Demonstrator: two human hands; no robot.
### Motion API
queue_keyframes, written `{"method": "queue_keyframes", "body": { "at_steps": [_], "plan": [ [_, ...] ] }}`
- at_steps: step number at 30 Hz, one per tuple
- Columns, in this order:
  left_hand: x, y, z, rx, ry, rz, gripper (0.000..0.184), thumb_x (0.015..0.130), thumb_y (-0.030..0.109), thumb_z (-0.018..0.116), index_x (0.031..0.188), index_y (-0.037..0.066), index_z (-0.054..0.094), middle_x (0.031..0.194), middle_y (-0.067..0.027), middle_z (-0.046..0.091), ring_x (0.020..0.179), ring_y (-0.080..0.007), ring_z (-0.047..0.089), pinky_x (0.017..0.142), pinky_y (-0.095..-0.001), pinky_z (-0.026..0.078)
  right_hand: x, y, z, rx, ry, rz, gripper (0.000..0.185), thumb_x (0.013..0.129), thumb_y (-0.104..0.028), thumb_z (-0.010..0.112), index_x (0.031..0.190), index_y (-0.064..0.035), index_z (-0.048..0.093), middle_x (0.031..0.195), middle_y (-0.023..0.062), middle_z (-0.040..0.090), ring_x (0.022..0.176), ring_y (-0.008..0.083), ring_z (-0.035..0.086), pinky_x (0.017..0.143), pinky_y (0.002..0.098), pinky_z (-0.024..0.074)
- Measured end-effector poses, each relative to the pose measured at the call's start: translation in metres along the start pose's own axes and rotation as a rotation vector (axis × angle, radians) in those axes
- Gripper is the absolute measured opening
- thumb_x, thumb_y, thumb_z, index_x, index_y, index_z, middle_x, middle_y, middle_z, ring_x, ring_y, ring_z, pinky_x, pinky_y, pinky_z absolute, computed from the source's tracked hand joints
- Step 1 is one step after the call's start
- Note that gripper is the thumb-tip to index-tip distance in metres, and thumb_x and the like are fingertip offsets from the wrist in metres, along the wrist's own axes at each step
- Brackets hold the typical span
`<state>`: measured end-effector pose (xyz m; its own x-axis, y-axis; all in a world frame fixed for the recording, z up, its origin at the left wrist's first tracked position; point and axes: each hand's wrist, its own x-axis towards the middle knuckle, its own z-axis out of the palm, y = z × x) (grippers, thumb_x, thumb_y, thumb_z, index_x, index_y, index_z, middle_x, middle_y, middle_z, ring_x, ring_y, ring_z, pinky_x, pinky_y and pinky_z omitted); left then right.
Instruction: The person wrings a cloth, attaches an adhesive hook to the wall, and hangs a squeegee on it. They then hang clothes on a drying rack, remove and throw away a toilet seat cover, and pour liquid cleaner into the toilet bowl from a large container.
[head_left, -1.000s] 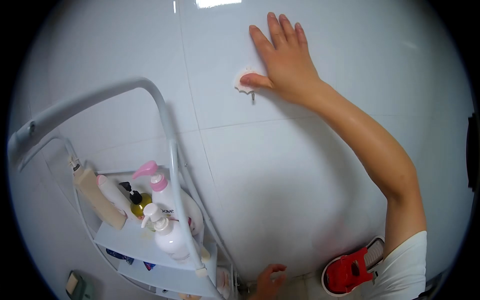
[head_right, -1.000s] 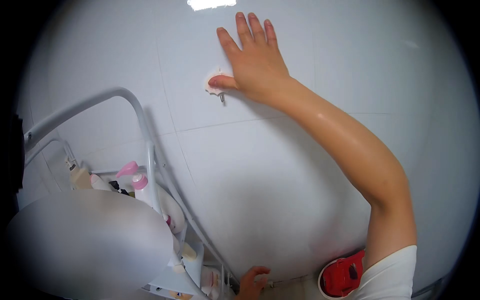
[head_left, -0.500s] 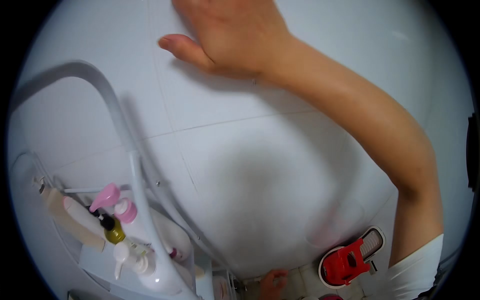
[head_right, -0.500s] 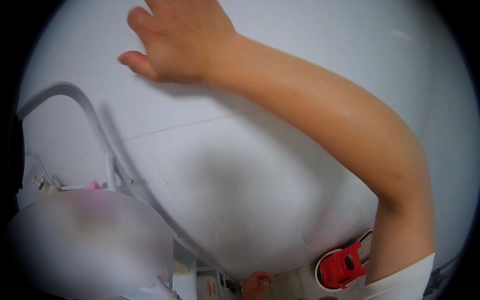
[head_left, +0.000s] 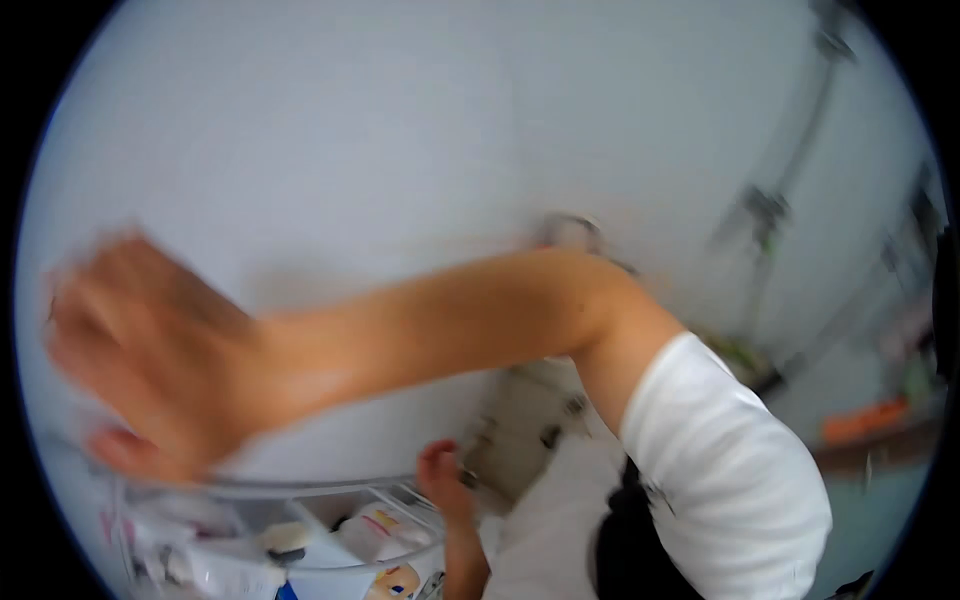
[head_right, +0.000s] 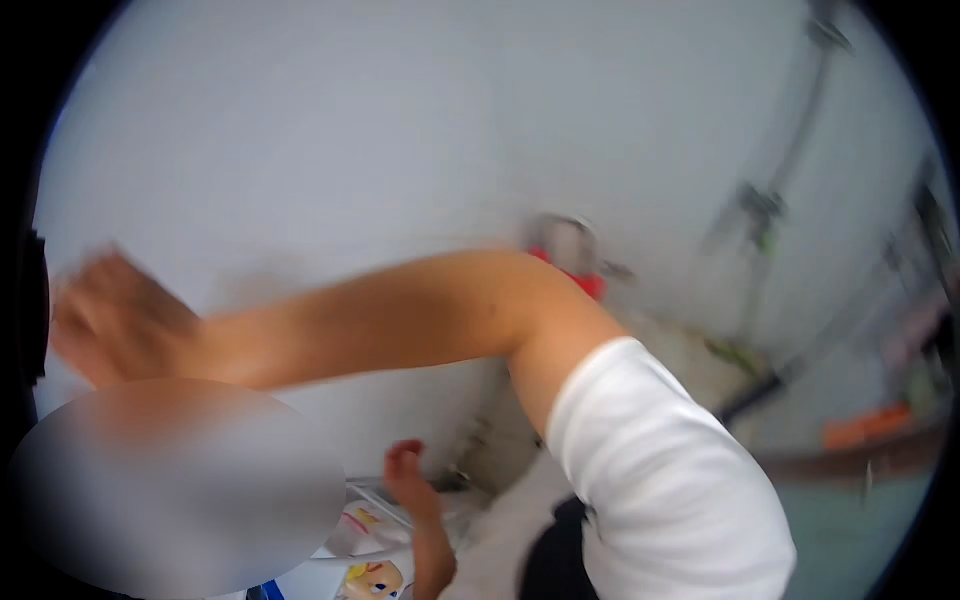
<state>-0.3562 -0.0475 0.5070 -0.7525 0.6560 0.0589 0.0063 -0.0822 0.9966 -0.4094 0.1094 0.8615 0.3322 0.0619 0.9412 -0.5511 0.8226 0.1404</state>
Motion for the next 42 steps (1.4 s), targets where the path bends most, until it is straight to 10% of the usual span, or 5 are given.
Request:
{"method": "queue_keyframes", "body": {
  "at_steps": [3, 5, 14, 29, 42],
  "plan": [
    [-0.011, -0.021, -0.007, -0.094, -0.025, -0.037, 0.014, 0.094, 0.011, 0.055, 0.103, 0.001, 0.059, 0.098, -0.0069, 0.063, 0.091, -0.0158, 0.059, 0.086, -0.0305, 0.048, -0.125, -0.051, -0.136, -0.064, -0.426, 0.158, 0.023, 0.083, -0.024, 0.06, 0.099, -0.0078, 0.058, 0.1, 0.0112, 0.056, 0.087, 0.0315, 0.054, 0.078, 0.0461, 0.0443],
    [-0.03, -0.044, -0.012, -0.073, -0.078, -0.099, 0.014, 0.095, 0.013, 0.055, 0.103, 0.001, 0.059, 0.097, -0.0073, 0.063, 0.091, -0.0159, 0.06, 0.086, -0.0312, 0.05, -0.223, -0.097, -0.239, -0.298, -0.822, 1.0, 0.038, 0.089, -0.026, 0.058, 0.12, -0.0049, 0.053, 0.11, 0.0153, 0.058, 0.103, 0.0352, 0.055, 0.09, 0.0466, 0.0433],
    [-0.076, -0.091, 0.049, 0.111, -0.174, -0.426, 0.011, 0.094, 0.016, 0.058, 0.096, 0.006, 0.058, 0.091, -0.0036, 0.064, 0.081, -0.0109, 0.058, 0.074, -0.0246, 0.046, -0.353, -0.31, -0.617, -1.272, -0.385, 1.95, 0.044, 0.079, -0.032, 0.066, 0.111, -0.0013, 0.063, 0.096, 0.0219, 0.068, 0.09, 0.0378, 0.065, 0.078, 0.044, 0.0522],
    [-0.21, -0.25, 0.171, 1.048, -0.787, -0.476, 0.033, 0.092, 0.026, 0.056, 0.11, -0.001, 0.063, 0.089, -0.0111, 0.067, 0.08, -0.0206, 0.062, 0.075, -0.0345, 0.05, -0.292, -0.139, -1.212, -1.904, -0.141, 1.307, 0.067, 0.079, -0.03, 0.069, 0.132, 0.0042, 0.045, 0.125, 0.0254, 0.053, 0.116, 0.0383, 0.052, 0.1, 0.0451, 0.0419],
    [-0.242, -0.202, 0.297, 1.017, -0.679, -0.409, 0.035, 0.092, 0.023, 0.058, 0.111, -0.006, 0.06, 0.099, -0.0172, 0.066, 0.091, -0.0271, 0.062, 0.083, -0.0393, 0.05, -0.137, -0.233, -1.163, -1.554, 0.022, 1.036, 0.024, 0.094, -0.024, 0.056, 0.099, -0.002, 0.05, 0.079, 0.0135, 0.06, 0.068, 0.0322, 0.06, 0.063, 0.039, 0.0481]
  ]
}}
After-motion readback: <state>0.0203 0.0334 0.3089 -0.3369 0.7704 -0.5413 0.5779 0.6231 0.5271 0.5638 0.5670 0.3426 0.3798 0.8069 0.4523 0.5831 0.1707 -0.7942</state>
